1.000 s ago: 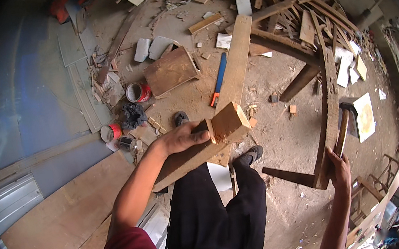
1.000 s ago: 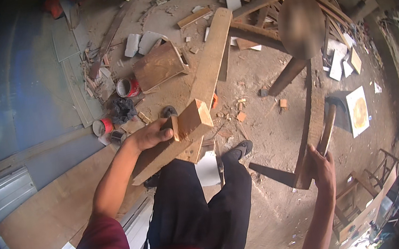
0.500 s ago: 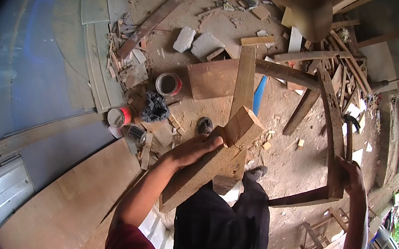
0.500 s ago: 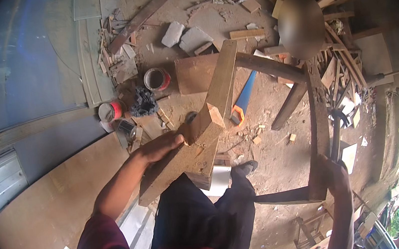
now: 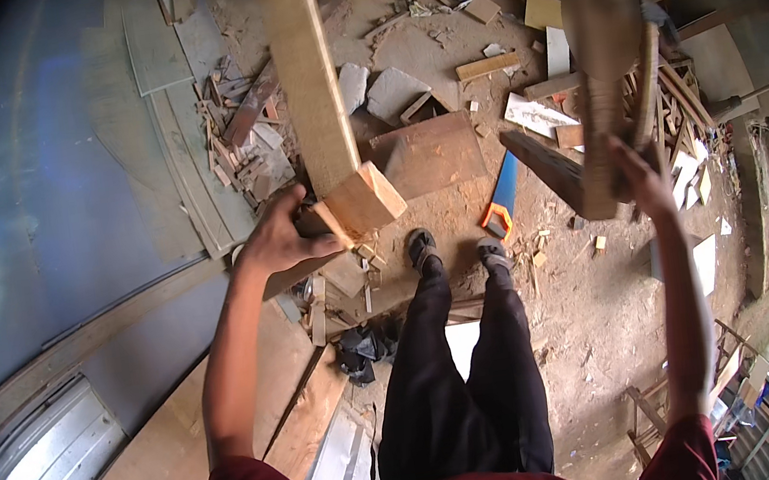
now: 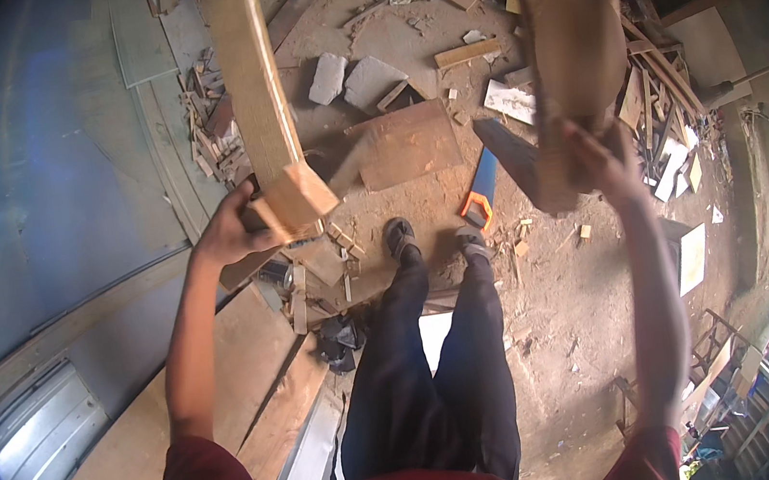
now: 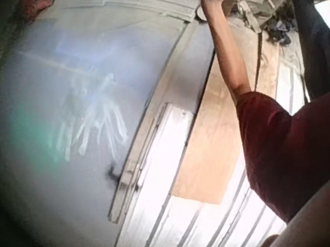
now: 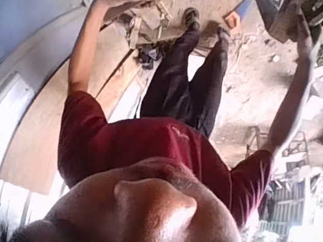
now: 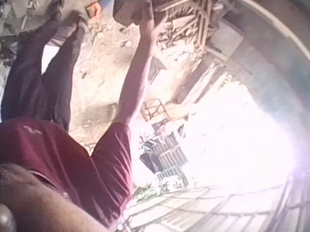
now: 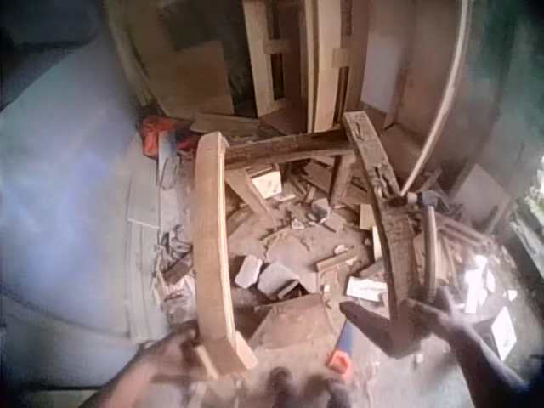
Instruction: The person sits on the floor and uses a hand saw to cut a small piece of wood. They then use a hammer to split the wood further and fit the pieces into a wooden frame.
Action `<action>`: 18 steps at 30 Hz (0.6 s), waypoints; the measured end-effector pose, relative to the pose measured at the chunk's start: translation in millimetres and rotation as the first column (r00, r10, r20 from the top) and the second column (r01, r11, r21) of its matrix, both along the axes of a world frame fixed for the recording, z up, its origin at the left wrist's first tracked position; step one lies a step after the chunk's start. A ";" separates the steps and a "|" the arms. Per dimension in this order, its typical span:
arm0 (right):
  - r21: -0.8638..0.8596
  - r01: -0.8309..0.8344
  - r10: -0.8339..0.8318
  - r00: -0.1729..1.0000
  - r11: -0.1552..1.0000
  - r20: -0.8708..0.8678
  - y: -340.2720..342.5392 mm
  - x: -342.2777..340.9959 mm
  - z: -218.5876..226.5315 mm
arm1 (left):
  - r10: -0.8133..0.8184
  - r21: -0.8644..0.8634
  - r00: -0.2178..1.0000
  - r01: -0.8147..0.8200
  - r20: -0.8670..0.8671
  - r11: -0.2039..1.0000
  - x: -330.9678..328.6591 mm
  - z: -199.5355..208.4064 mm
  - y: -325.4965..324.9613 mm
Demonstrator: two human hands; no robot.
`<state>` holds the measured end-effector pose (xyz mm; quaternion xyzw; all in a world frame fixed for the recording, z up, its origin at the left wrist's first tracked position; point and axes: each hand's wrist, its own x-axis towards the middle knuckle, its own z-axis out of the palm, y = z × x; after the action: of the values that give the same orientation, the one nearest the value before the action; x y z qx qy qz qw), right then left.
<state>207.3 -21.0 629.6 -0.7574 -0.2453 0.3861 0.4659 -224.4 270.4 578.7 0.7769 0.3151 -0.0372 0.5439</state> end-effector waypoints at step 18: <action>-0.068 -0.095 0.098 0.995 0.993 0.031 95.7 37.2 -237.4 | 0.275 -0.004 0.949 -0.278 -0.154 0.960 50.8 -204.8 9.1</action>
<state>244.5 74.7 392.1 -0.7662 -0.2767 0.4031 0.4170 -173.6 279.5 374.0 0.7130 0.4608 -0.0237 0.5279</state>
